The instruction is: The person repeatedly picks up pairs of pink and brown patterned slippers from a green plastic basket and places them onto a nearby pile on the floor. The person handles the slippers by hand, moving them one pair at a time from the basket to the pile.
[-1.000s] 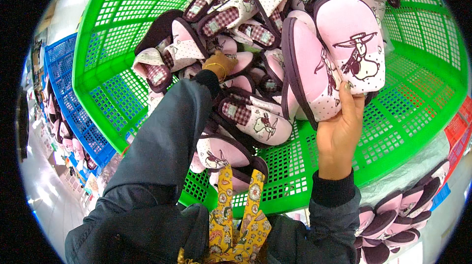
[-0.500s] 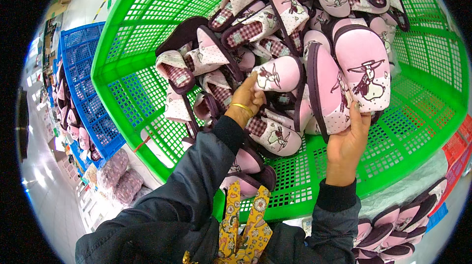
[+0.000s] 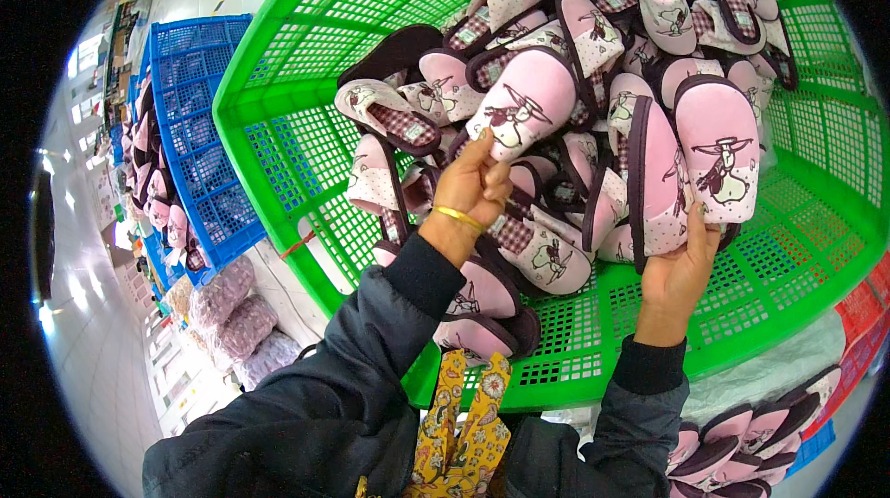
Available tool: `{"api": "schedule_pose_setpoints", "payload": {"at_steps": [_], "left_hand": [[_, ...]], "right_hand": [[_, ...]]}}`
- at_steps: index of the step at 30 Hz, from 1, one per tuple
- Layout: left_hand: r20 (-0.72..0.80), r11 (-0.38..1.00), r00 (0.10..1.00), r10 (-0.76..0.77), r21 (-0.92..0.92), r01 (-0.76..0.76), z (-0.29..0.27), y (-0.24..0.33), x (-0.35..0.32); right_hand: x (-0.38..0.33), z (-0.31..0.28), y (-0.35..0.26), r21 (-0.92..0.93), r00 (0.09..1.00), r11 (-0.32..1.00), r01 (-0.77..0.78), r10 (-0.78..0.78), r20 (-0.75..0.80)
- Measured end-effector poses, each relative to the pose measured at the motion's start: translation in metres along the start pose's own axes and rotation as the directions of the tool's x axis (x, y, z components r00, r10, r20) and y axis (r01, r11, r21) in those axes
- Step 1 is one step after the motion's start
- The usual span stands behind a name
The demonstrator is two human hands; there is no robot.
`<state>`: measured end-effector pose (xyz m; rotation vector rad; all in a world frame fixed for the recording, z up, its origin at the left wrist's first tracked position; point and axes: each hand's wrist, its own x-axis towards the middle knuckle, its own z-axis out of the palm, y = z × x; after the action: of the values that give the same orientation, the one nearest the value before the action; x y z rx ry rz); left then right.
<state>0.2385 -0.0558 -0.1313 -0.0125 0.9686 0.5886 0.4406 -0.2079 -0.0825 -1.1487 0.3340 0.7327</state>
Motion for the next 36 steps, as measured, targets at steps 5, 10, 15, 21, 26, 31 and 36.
{"api": "schedule_pose_setpoints", "payload": {"at_steps": [5,10,15,21,26,31,36], "left_hand": [[-0.06,0.993,0.993,0.1,-0.048,-0.103,-0.01,0.021,0.01],[-0.115,0.981,0.978,0.176,-0.062,-0.184,0.0,0.023,-0.015],[-0.134,0.98,0.981,0.142,-0.123,-0.159,-0.005,0.023,-0.016],[-0.103,0.973,0.989,0.108,-0.194,-0.127,-0.018,0.023,-0.009],[-0.068,0.945,0.998,0.017,-0.323,-0.039,-0.01,0.021,0.013],[0.064,0.97,0.995,0.075,-0.237,-0.057,0.006,0.054,0.037],[-0.12,0.936,0.93,0.348,-0.018,-0.353,-0.001,0.091,0.074]], "right_hand": [[0.001,-0.003,0.003,-0.031,0.999,0.999,-0.01,0.011,0.038],[0.0,0.001,0.002,-0.02,1.0,1.0,0.012,-0.012,0.018],[0.004,-0.008,0.007,-0.032,1.0,0.999,0.005,-0.004,0.002],[0.006,-0.009,0.007,-0.026,1.0,1.0,0.011,-0.012,-0.009],[0.004,-0.006,0.005,-0.013,1.0,1.0,0.019,-0.019,0.009],[0.009,-0.014,0.005,0.003,1.0,1.0,0.008,-0.008,0.012],[0.004,-0.001,-0.002,0.028,1.0,0.999,0.016,-0.017,0.022]]}}
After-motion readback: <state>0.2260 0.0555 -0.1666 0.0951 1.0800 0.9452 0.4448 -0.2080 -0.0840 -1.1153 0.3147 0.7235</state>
